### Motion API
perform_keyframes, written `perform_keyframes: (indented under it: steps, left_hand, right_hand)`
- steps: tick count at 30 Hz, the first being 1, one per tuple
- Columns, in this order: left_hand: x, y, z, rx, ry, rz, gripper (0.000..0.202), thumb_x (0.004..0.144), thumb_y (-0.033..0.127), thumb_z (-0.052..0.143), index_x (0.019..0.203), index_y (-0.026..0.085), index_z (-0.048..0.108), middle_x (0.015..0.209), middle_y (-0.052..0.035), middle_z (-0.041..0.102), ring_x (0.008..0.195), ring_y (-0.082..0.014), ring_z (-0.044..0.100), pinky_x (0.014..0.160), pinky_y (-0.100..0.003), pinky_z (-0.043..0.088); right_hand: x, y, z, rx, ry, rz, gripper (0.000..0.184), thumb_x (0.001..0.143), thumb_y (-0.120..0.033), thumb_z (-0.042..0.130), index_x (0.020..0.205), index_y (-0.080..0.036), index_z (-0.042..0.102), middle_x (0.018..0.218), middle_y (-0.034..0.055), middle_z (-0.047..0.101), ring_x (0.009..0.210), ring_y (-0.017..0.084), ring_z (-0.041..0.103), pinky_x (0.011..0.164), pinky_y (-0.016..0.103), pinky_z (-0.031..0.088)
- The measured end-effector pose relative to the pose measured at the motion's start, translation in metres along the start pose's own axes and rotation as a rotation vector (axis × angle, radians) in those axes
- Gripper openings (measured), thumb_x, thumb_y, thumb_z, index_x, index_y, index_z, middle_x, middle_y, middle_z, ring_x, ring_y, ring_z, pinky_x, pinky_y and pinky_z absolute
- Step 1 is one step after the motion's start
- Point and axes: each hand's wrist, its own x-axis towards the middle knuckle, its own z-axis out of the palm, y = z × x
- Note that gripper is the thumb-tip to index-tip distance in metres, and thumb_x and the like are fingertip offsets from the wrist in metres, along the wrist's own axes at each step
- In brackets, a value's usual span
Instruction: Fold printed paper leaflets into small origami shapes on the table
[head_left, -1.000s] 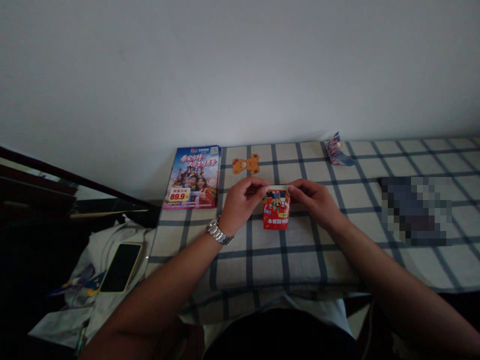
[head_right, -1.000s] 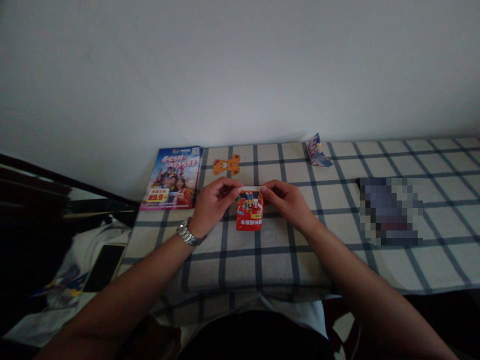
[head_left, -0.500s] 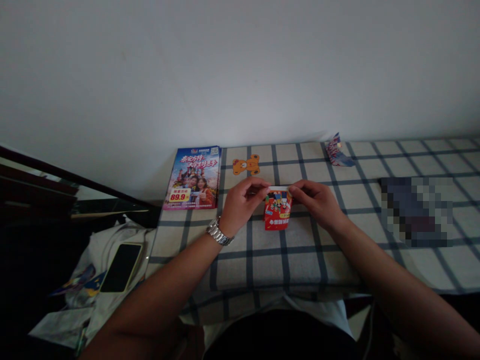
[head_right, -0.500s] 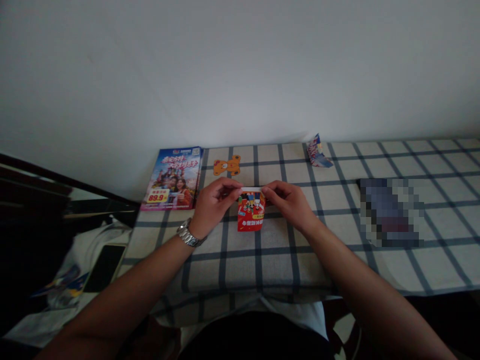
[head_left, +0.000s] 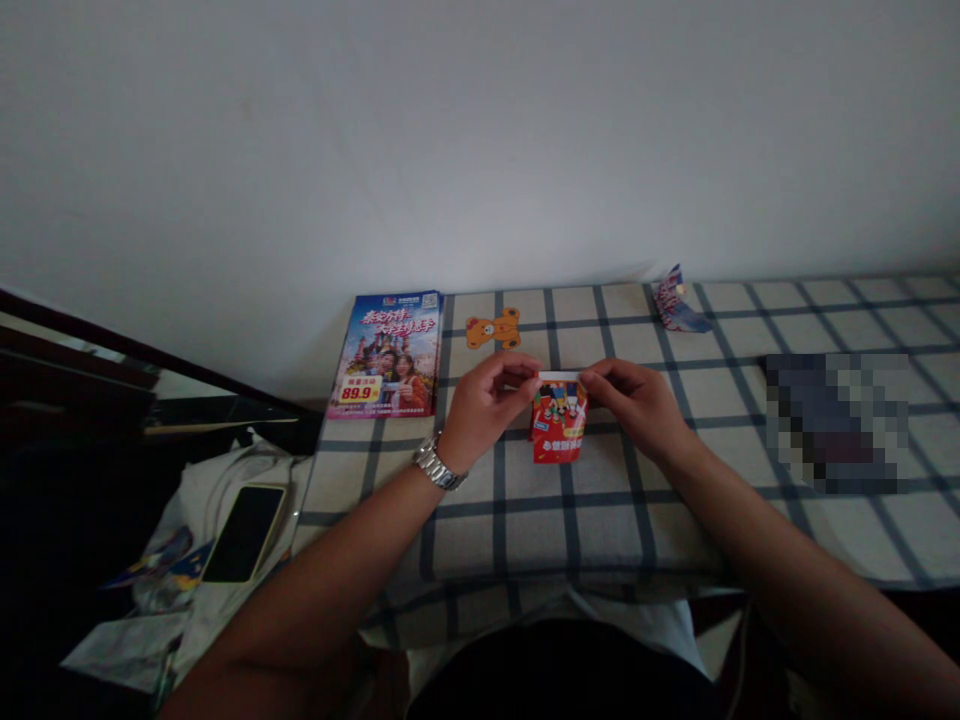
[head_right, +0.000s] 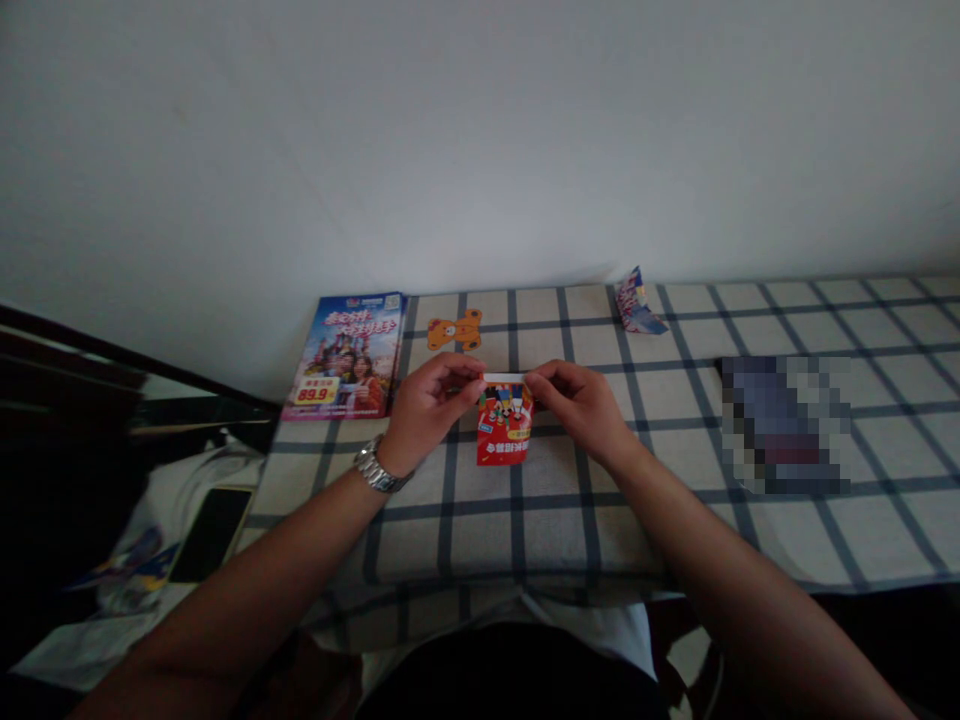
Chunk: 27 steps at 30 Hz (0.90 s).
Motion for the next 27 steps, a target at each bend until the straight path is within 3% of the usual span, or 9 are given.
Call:
perform_keyframes:
  steps: [13, 27]
  left_hand:
    - [0.0014, -0.0017, -0.0004, -0.049, 0.000, -0.005, 0.017, 0.094, 0.036, 0.075, 0.101, 0.021, 0.073, 0.100, -0.0038, 0.076, 0.088, -0.0137, 0.072, 0.080, -0.026, 0.060]
    - [0.0018, -0.0047, 0.0017, -0.263, 0.003, -0.162, 0.026, 0.088, 0.038, 0.083, 0.103, 0.019, 0.072, 0.097, -0.0042, 0.073, 0.087, -0.0130, 0.069, 0.080, -0.024, 0.057]
  right_hand:
    - [-0.0019, -0.0089, 0.0029, -0.039, 0.009, -0.041, 0.035, 0.090, -0.057, 0.076, 0.088, -0.022, 0.077, 0.079, 0.0037, 0.076, 0.072, 0.019, 0.071, 0.068, 0.033, 0.063]
    - [-0.0030, -0.0034, 0.0007, -0.039, -0.004, -0.089, 0.028, 0.094, -0.050, 0.074, 0.093, -0.022, 0.078, 0.080, 0.0022, 0.076, 0.073, 0.016, 0.071, 0.069, 0.027, 0.061]
